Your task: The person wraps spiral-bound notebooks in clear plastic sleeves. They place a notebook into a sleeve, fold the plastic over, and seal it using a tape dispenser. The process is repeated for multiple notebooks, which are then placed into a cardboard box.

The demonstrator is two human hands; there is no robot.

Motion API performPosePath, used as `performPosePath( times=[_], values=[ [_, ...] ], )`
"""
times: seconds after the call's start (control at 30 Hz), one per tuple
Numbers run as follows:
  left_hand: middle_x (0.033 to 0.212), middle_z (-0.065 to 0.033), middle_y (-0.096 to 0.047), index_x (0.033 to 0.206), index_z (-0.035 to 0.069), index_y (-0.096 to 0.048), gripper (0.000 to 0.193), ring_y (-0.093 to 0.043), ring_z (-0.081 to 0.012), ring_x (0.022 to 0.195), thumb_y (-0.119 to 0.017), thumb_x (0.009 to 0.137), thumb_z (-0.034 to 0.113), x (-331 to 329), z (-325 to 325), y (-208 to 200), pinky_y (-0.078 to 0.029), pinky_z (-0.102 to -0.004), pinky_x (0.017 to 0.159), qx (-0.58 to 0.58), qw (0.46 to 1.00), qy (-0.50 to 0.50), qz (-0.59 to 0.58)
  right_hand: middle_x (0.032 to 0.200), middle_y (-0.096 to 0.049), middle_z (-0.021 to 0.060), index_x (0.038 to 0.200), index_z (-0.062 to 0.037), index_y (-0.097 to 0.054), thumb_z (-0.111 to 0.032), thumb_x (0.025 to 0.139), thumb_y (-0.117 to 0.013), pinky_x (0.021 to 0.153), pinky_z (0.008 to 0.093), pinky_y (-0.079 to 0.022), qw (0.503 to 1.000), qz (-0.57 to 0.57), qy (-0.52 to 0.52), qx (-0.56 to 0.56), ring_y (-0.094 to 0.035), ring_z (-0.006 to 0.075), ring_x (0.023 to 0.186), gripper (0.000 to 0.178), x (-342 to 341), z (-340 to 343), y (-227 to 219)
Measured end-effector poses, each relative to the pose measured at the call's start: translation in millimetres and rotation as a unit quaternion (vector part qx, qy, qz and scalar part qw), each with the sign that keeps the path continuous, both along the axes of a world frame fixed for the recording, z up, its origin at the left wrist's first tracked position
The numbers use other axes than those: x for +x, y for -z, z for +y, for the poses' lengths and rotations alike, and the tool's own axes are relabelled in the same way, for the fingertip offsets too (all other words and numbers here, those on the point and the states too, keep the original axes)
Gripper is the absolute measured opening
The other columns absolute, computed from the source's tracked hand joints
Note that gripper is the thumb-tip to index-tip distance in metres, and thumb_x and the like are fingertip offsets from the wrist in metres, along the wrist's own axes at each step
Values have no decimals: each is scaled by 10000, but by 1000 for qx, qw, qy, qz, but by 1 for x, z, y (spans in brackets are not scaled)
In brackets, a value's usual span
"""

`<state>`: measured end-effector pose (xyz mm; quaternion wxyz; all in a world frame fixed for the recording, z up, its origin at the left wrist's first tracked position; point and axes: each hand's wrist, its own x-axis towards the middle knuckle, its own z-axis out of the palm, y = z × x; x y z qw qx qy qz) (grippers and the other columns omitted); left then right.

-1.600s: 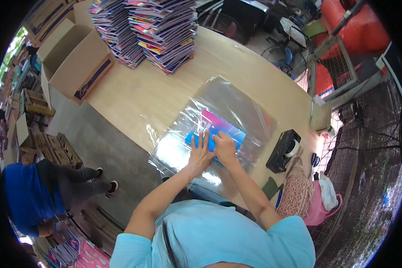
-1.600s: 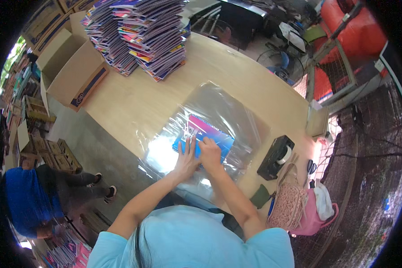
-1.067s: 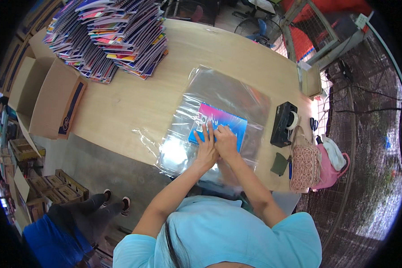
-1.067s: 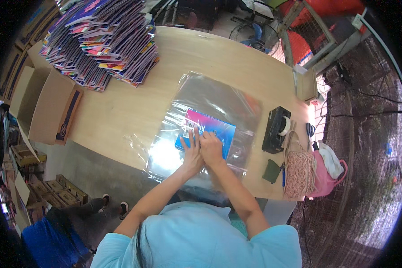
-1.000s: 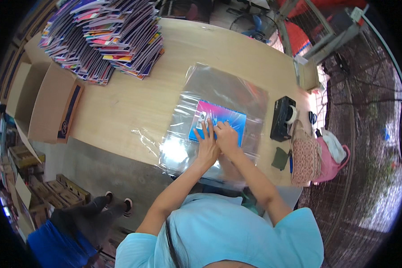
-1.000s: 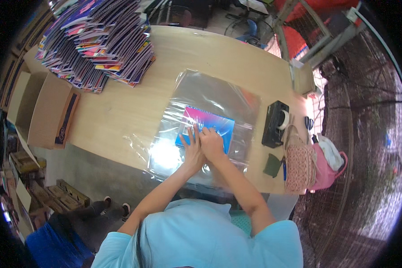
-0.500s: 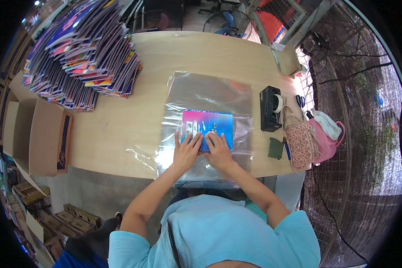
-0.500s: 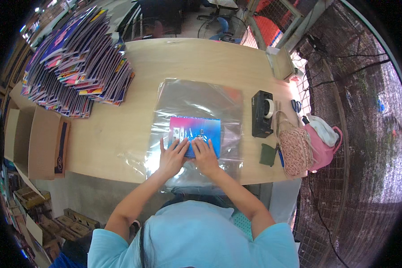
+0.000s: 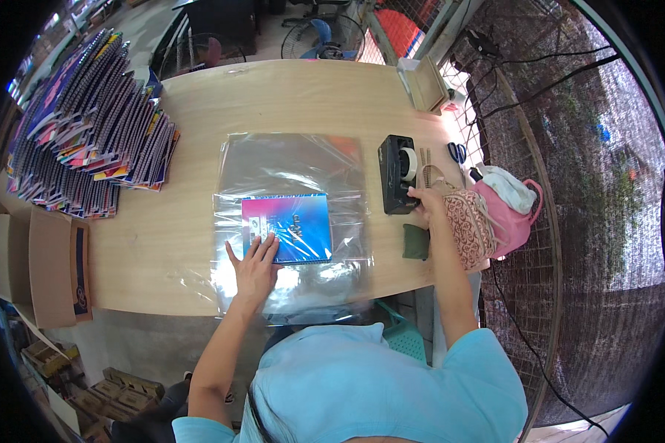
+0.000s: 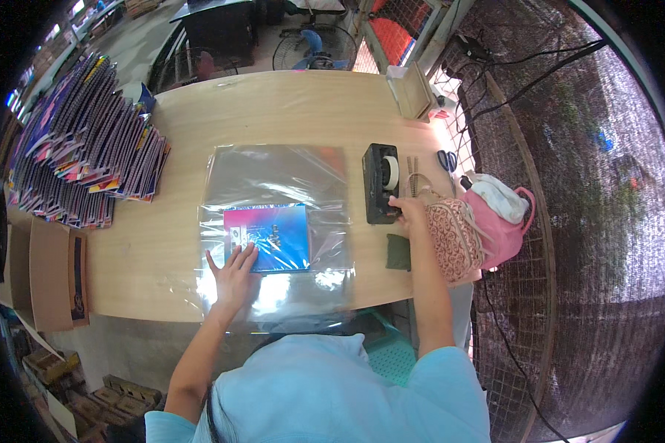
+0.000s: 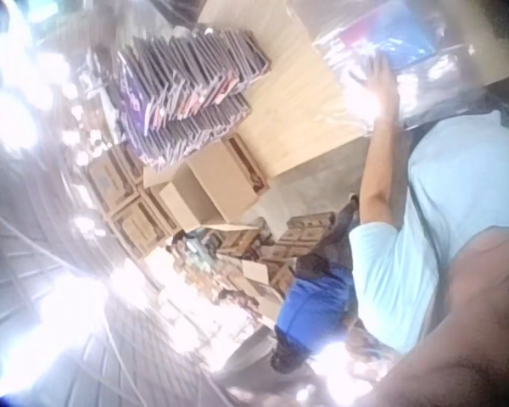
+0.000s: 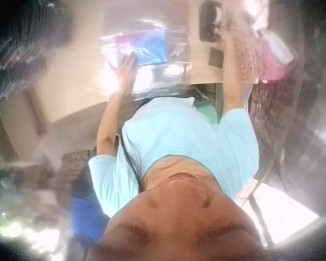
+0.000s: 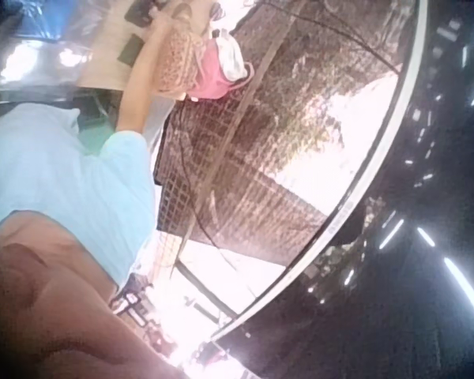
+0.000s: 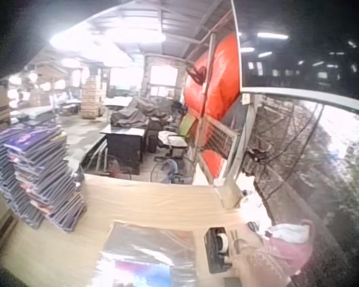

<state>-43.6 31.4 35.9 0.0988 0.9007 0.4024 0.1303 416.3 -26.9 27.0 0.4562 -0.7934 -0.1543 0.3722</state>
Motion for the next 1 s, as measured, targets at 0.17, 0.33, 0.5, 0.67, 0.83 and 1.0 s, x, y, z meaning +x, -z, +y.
performPosePath(
  times=[0.17, 0.33, 0.5, 0.67, 0.83, 1.0],
  values=[
    [1373, 21, -501, 1273, 163, -544, 529, -481, -229, 1253, -684, 767, 234, -2, -5, 1, 22, -713, 1047, 1, 1000, -23, 2, 783, -658, 60, 823, -3, -660, -170, 827, -704, 621, 322, -469, 989, -55, 98, 98, -598, 181, 693, 173, -48, -38, 3],
    [1384, 22, -491, 1288, 171, -531, 554, -485, -231, 1251, -689, 760, 232, -5, 1, 1, 17, -725, 1038, -7, 1000, -21, 0, 775, -636, 43, 904, -38, -631, -158, 883, -647, 622, 357, -509, 818, 459, 246, 242, -591, 179, 660, 123, -75, -31, 79],
    [1384, 40, -488, 1311, 188, -513, 596, -491, -202, 1243, -692, 752, 288, -9, -2, 10, -25, -731, 1035, 15, 1000, -13, 3, 735, -624, 45, 1087, -22, -609, -146, 886, -636, 558, 253, -482, 928, 264, -1, 263, -589, 118, 645, 237, -179, -23, 4],
    [1378, 39, -495, 1315, 200, -508, 606, -482, -205, 1252, -701, 744, 268, -14, 2, 20, -2, -708, 1051, 0, 1000, -7, -28, 826, -667, 138, 1388, -49, -386, -184, 845, -672, 623, 353, -521, 945, -91, -303, 85, -657, 239, 722, 628, -283, 47, -26],
    [1359, 9, -506, 1336, 260, -488, 572, -469, -219, 1255, -627, 807, 427, -19, 5, 5, -25, -714, 1044, -38, 998, 9, -46, 890, -663, 265, 1498, -148, -26, -299, 754, -759, 711, 490, -510, 881, -309, -325, -151, -645, 447, 849, 1056, -294, 47, -7],
    [1300, -126, -495, 1349, 411, -453, 562, -409, -290, 1271, -503, 825, 607, -7, 6, 10, -58, -724, 1032, -36, 999, 3, -32, 816, -658, 260, 1494, -140, 3, -338, 738, -768, 644, 482, -504, 878, -330, -335, -93, -650, 431, 772, 1098, -288, 22, -7]
  ],
)
